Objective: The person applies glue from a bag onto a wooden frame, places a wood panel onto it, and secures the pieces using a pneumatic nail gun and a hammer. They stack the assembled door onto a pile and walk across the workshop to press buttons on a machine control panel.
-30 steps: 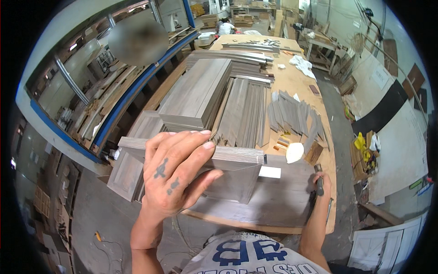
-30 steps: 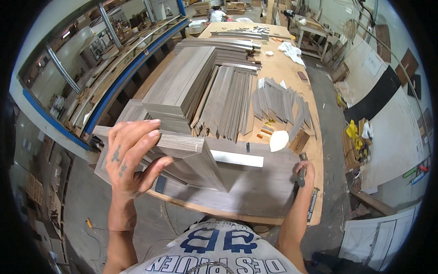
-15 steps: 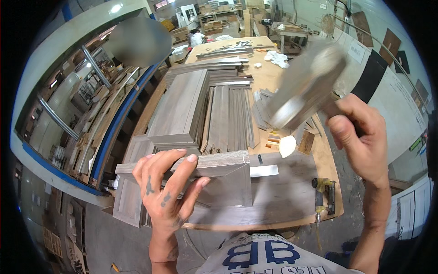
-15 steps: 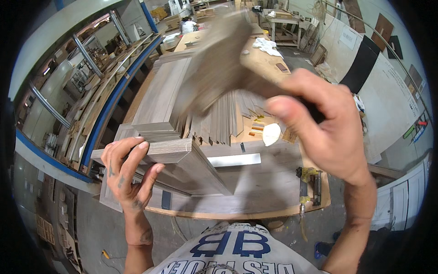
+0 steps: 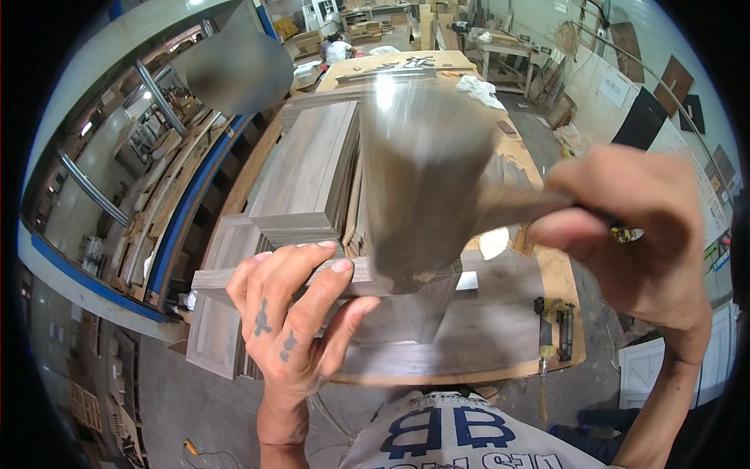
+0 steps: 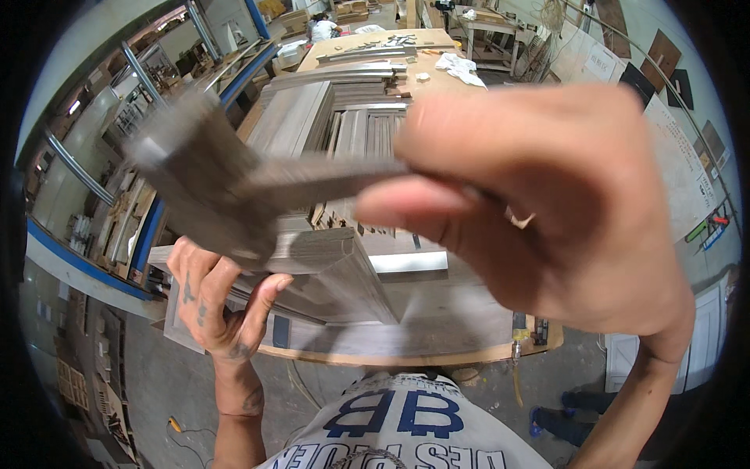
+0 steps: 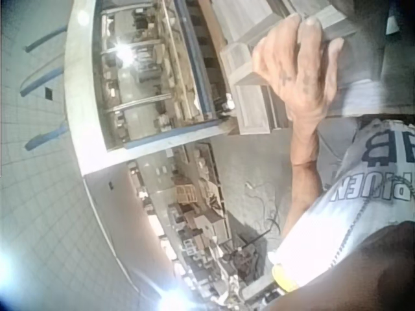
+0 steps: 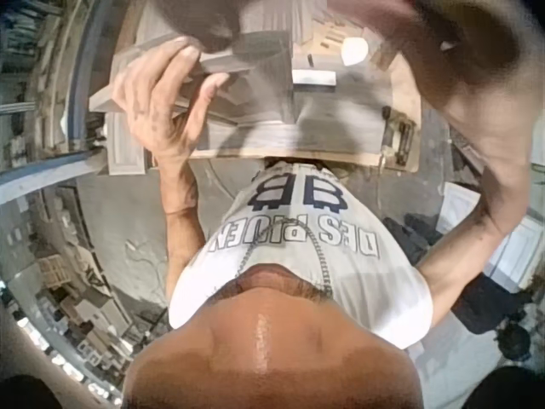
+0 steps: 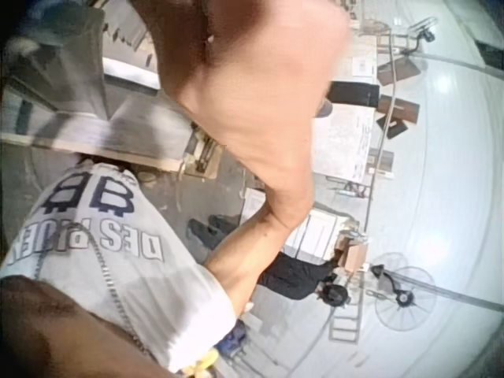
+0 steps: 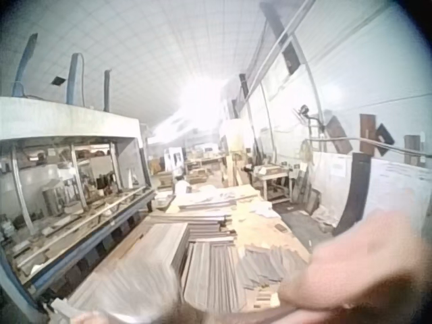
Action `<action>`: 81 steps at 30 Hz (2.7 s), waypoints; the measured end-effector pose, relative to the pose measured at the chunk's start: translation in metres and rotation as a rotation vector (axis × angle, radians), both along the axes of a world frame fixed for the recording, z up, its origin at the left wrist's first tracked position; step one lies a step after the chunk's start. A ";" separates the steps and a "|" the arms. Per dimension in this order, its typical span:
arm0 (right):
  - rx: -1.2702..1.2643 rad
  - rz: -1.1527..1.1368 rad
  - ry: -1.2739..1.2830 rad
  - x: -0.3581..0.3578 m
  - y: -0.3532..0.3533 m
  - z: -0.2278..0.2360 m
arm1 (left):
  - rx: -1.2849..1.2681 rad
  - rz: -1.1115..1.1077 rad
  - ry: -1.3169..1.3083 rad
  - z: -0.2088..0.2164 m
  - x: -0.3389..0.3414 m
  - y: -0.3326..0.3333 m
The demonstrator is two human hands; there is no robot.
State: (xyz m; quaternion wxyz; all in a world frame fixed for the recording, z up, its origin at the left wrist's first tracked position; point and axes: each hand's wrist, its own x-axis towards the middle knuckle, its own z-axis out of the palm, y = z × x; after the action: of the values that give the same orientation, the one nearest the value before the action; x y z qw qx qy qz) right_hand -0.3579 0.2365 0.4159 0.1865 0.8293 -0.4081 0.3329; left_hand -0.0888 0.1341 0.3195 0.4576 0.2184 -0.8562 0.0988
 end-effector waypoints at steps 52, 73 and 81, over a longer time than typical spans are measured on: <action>0.089 -0.455 -0.831 -0.031 0.037 -0.062 | 0.115 -0.079 -0.237 0.032 -0.030 0.034; 0.178 -0.428 -0.908 -0.059 0.060 -0.106 | 0.200 -0.104 -0.082 0.030 -0.029 0.038; 0.167 -0.430 -0.868 -0.061 0.059 -0.110 | 0.181 -0.106 -0.085 0.029 -0.030 0.038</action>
State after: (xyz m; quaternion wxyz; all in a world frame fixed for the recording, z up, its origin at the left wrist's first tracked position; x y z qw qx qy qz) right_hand -0.4191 0.2954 0.3058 -0.0034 0.5231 -0.6354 0.5680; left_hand -0.1192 0.1718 0.3480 0.4038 0.2086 -0.8907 0.0061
